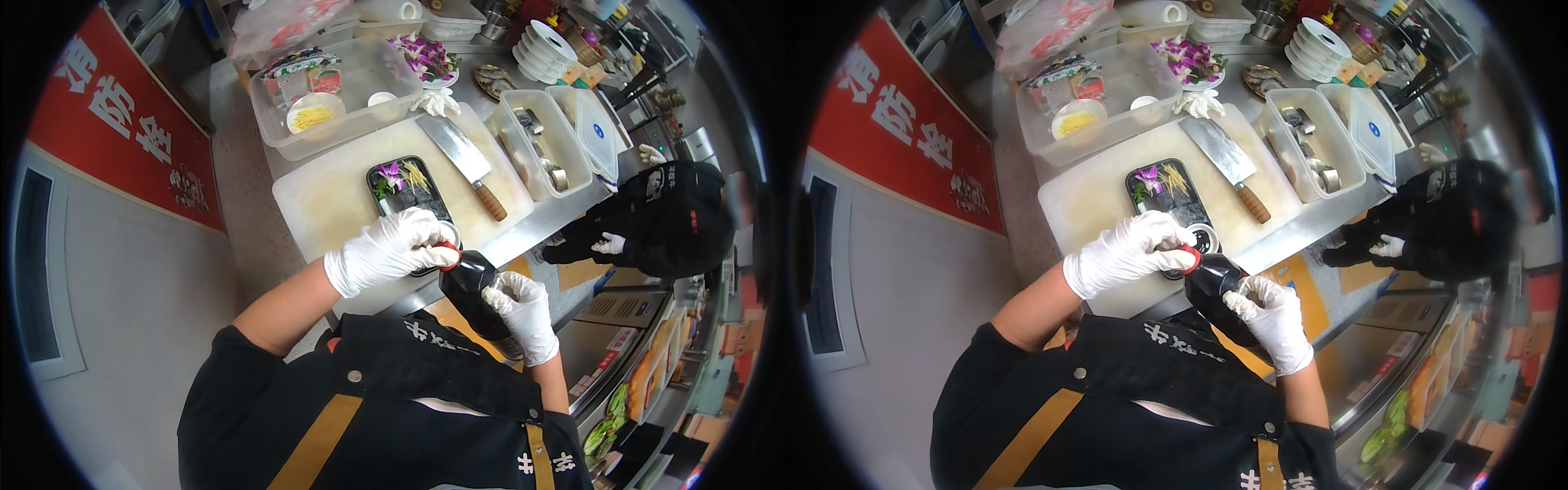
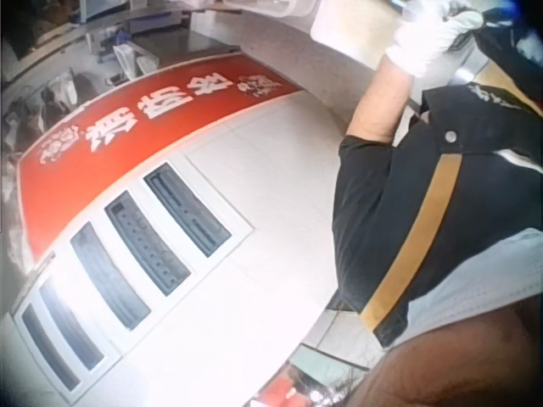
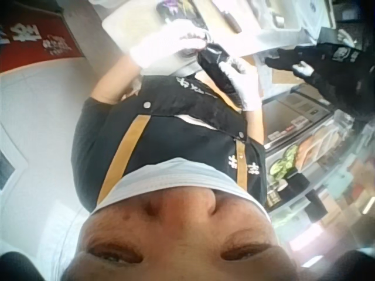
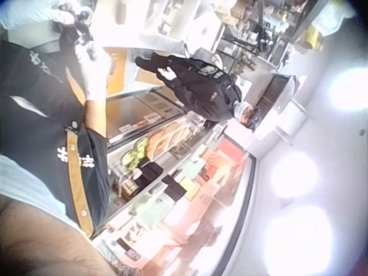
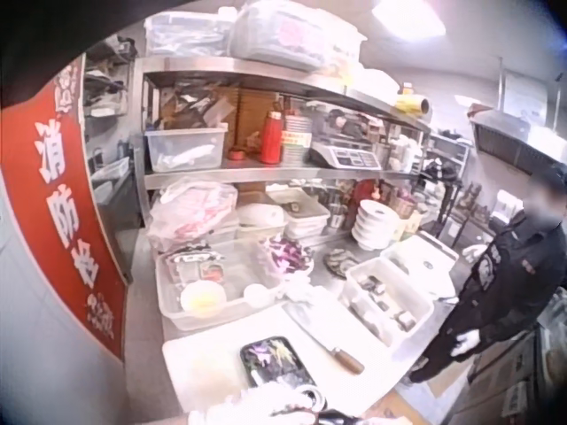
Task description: The person assembles a sushi roll in a black bento box, placing nori, rice, and garnishes, then adds sauce and a condiment packet. The person works at a stainless steel counter in a commercial kitchen.
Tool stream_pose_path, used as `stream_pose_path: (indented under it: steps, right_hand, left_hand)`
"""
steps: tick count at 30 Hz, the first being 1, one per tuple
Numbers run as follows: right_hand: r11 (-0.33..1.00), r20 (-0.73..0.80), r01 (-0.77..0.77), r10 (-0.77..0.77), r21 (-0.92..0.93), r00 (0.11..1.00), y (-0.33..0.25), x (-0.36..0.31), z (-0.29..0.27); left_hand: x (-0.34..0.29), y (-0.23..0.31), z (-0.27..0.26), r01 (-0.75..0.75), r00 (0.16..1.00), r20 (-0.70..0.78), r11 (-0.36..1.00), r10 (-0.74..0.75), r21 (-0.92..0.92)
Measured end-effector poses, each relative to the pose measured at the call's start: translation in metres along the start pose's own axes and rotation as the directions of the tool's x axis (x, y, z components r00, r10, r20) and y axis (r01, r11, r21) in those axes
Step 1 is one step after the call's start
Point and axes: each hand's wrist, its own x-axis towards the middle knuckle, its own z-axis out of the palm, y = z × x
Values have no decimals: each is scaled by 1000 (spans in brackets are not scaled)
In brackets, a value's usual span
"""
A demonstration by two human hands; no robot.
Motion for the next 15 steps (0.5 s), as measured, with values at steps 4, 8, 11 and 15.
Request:
stream_pose_path:
  steps: [4, 8, 11, 15]
  right_hand:
    - [967, -36, 146, -142, 209, 989, -36, 37, -27]
    - [818, -213, 336, -265, 467, 941, -100, 83, -63]
    - [649, -222, 744, -758, -161, 613, -147, 153, -65]
    - [520, -16, 402, -597, 753, 802, -201, 264, -32]
  left_hand:
    - [8, -46, -17, -222, 949, -304, 854, 80, -470]
    - [-12, -121, -18, 421, 713, -675, 885, -187, 200]
    - [-27, -169, 5, 644, 689, -703, 595, -178, 480]
    - [-38, -193, 32, 634, 691, -721, 529, -59, 564]
